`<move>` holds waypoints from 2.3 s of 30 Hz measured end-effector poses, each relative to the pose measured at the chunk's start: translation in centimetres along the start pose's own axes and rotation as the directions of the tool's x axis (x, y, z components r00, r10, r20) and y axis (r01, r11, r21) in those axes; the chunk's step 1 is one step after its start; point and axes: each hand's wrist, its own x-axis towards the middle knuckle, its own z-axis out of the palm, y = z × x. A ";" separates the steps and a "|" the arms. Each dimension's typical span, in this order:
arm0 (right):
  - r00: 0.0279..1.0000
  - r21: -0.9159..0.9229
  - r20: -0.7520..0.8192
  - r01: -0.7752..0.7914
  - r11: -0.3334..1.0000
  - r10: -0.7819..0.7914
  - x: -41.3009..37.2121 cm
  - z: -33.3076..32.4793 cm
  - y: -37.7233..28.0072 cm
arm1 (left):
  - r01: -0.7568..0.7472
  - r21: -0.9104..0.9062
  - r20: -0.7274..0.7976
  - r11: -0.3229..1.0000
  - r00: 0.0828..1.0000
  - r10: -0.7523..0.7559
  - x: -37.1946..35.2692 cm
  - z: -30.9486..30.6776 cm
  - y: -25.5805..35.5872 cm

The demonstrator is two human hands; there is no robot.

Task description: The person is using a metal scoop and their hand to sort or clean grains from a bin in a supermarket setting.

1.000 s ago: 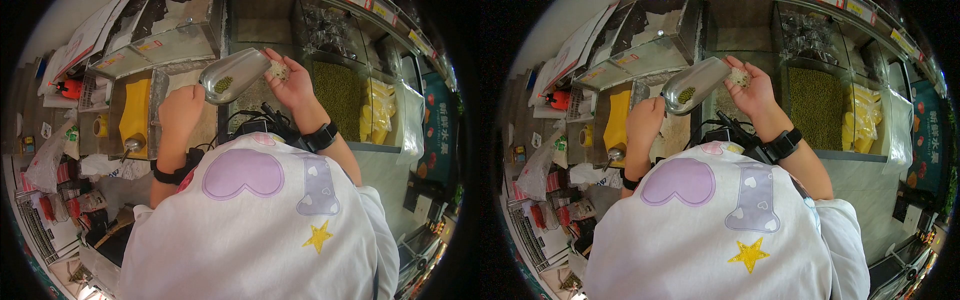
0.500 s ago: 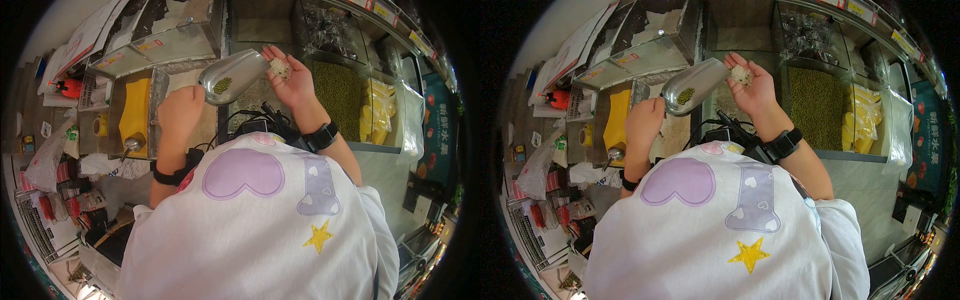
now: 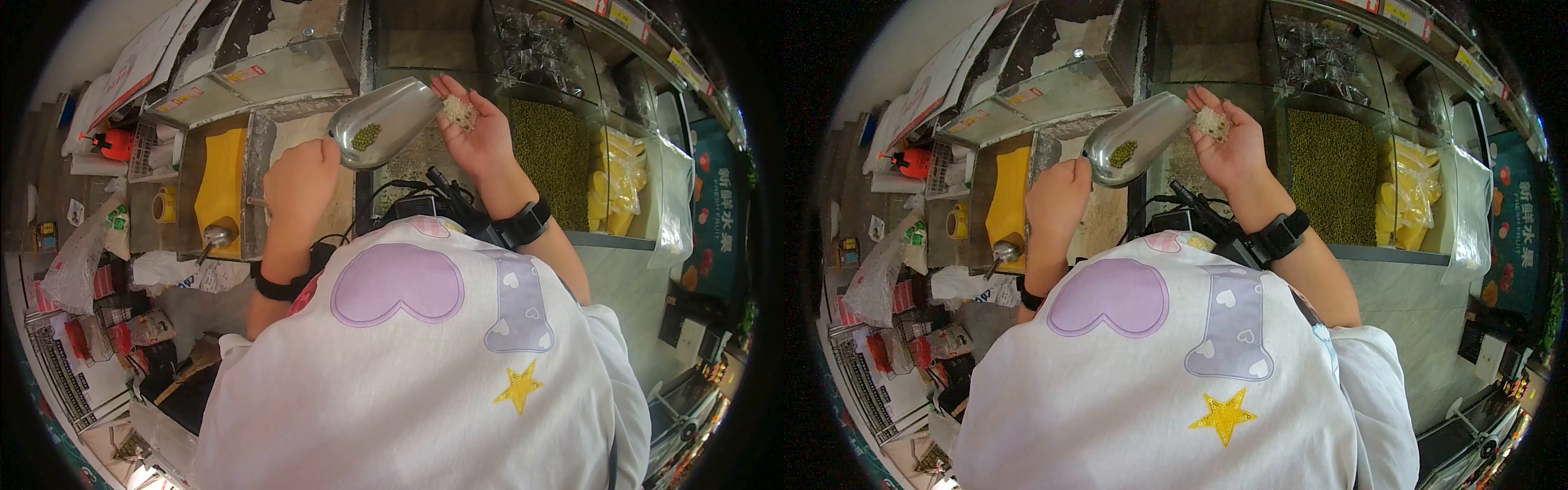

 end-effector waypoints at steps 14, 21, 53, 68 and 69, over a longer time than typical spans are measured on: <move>1.000 0.074 0.021 -0.009 0.997 0.007 -0.1 -0.4 0.0 | 0.021 -0.065 0.006 0.998 1.000 -0.021 0.2 0.4 -0.2; 0.999 0.017 0.032 -0.017 1.000 0.017 0.6 -1.5 -0.3 | -0.017 -0.058 0.054 0.998 0.998 0.020 -0.1 -0.6 -0.4; 0.886 0.444 0.463 -0.210 0.871 -0.022 0.2 -0.7 -1.4 | 0.033 -0.306 0.114 0.951 0.994 0.002 -0.5 -2.9 -1.7; 0.909 0.325 0.416 -0.133 0.936 -0.015 0.2 -0.1 -0.5 | -0.153 -0.116 0.002 0.981 0.988 0.155 -0.9 -2.0 0.8; 0.909 0.325 0.416 -0.134 0.936 -0.014 0.2 -0.1 -0.5 | -0.152 -0.115 0.002 0.982 0.988 0.154 -0.9 -2.0 0.8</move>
